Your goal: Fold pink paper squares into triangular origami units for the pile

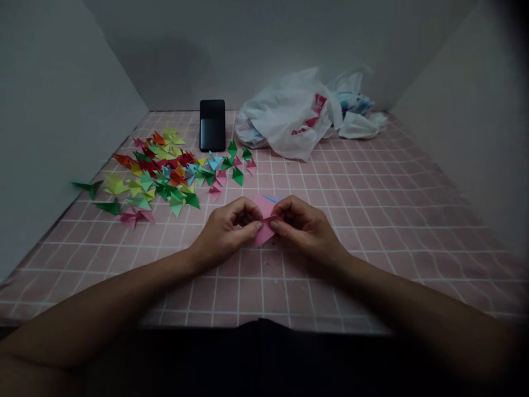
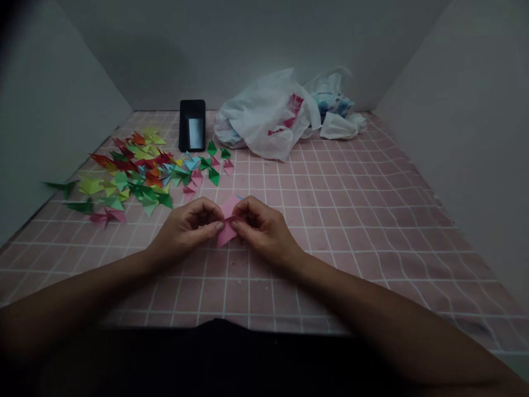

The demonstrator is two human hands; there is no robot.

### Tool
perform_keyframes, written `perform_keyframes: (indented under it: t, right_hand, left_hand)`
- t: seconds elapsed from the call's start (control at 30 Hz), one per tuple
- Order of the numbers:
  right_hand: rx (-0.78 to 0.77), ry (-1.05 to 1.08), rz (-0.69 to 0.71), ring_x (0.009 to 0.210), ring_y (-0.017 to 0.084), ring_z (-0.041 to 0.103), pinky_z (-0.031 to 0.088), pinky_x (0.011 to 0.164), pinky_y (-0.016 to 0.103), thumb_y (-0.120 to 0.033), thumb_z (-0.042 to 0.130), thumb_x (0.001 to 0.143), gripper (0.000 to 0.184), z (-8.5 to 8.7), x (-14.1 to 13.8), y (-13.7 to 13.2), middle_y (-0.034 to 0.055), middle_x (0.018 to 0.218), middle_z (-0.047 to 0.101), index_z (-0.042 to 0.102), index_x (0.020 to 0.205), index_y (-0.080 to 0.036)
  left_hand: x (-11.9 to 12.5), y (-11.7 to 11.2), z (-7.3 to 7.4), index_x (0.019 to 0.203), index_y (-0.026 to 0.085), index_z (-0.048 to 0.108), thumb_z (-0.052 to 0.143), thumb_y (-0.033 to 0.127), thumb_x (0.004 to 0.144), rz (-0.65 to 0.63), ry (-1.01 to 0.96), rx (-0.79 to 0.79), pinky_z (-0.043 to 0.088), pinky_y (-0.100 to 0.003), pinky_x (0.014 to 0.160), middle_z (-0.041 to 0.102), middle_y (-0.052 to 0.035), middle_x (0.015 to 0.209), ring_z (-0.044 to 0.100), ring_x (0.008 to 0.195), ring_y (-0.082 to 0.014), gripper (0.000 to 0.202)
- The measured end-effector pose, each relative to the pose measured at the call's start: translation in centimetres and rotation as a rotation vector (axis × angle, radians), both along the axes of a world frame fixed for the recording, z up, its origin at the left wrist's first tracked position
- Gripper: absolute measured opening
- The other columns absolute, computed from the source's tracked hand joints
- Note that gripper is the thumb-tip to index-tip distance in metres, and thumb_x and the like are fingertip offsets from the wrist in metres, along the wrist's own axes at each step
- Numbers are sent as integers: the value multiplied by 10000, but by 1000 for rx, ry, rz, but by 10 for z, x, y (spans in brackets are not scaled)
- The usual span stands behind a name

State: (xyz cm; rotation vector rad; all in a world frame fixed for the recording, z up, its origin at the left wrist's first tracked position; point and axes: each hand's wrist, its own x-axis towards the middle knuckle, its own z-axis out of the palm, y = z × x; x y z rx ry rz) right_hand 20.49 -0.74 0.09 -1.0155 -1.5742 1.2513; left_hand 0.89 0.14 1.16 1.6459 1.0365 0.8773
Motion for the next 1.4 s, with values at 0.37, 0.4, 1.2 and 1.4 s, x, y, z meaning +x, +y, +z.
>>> perform_keyframes:
  t: [0.37,0.4,1.2,1.4]
  right_hand:
    - [108,-27,29,720,136,561,419,674,291,-157,616,846,60,-3,0,-1,-3,775,630,652,847,-205]
    - [114,-26,33,718,137,564,420,678,293,-153,618,845,65,-3,0,-1,-4,766,631,656,833,-205]
    - [462,-120,54,720,136,603,455,674,289,-14,553,845,212,-5,6,1,-2,773,647,639,836,-208]
    - [526,-186,91,714,140,605,464,667,291,-11,536,843,217,-4,5,2,5,778,649,621,825,-210]
  left_hand:
    - [1,1,-1,848,175,581,708,240,752,53,-198,-236,449,-227,647,581,21,783,556,706,-106,171]
    - [1,1,-1,847,176,578,714,240,748,56,-215,-245,458,-227,651,579,23,783,563,708,-107,180]
    - [1,1,-12,919,168,581,720,202,791,35,-388,-247,476,-214,673,606,17,823,590,727,-91,192]
    - [1,0,-11,875,172,569,721,218,772,42,-378,-296,448,-204,562,574,38,713,535,591,-76,189]
